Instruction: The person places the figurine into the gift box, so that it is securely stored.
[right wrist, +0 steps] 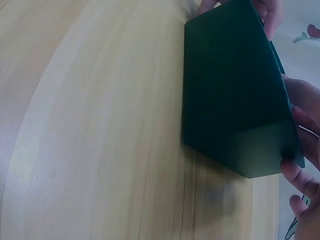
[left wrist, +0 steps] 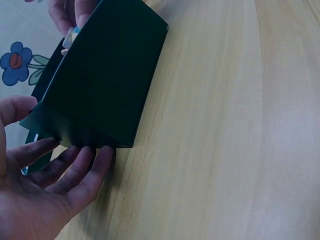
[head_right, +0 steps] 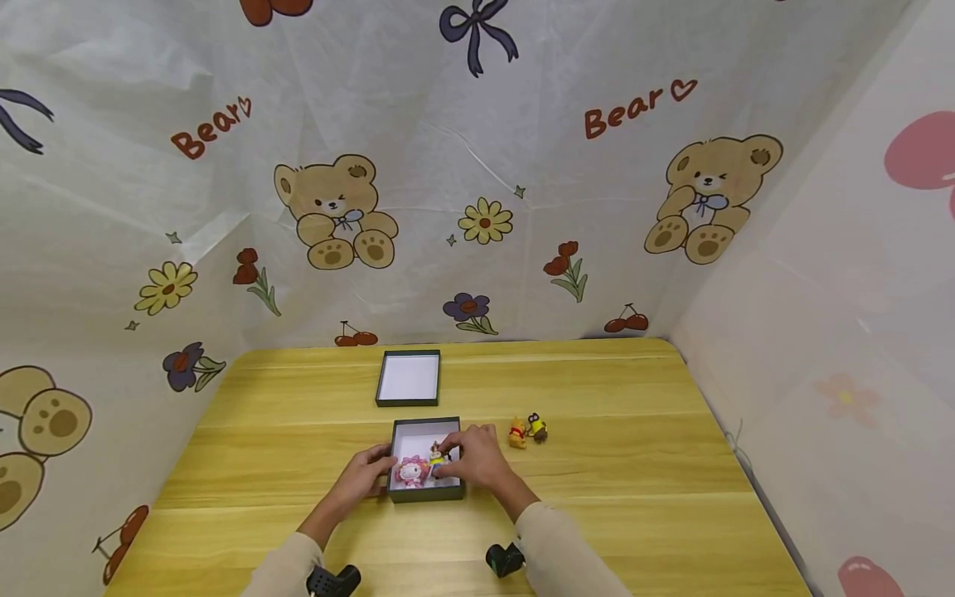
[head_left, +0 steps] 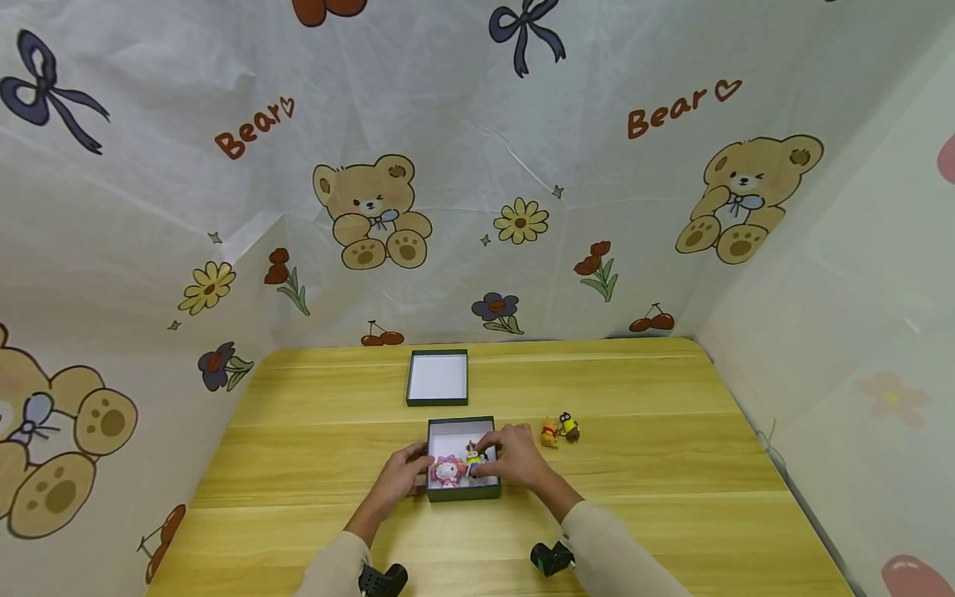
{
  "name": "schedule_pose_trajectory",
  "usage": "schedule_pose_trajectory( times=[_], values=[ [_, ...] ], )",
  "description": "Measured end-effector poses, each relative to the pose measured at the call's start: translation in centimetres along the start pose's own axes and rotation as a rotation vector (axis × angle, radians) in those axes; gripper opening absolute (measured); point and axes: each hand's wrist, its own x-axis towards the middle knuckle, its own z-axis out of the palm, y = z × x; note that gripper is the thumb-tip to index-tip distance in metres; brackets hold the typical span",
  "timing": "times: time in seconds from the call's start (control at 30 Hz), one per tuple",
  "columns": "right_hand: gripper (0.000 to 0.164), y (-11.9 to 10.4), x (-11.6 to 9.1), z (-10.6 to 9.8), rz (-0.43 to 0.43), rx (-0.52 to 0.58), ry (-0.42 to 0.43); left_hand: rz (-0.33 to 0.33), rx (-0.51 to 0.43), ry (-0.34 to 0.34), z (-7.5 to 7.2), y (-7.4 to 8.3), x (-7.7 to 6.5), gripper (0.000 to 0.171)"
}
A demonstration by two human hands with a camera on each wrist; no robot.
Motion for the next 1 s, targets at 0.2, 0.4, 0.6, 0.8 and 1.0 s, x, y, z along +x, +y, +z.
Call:
schedule_pose_trajectory(
  times=[0.2,0.4,0.6,0.8,1.0],
  values=[
    [0.028,-0.3,0.0,0.2,0.000,-0.074,-0.024,-0.002,0.002,-0.005,0.1,1.1,-0.8,0.053],
    [0.027,-0.4,0.0,0.3,0.008,-0.128,-0.044,-0.003,0.009,0.004,0.3,1.7,-1.2,0.052],
    [0.027,-0.7,-0.1,0.5,0.005,-0.207,-0.059,-0.005,0.015,0.010,0.1,0.4,-0.3,0.054],
    [0.028,-1.0,-0.2,0.5,-0.020,-0.292,-0.060,-0.003,0.015,0.013,0.1,0.3,-0.2,0.055],
    [0.029,-1.1,-0.2,0.7,-0.028,-0.336,-0.058,0.001,0.012,0.006,0.1,0.1,-0.1,0.056]
  ],
)
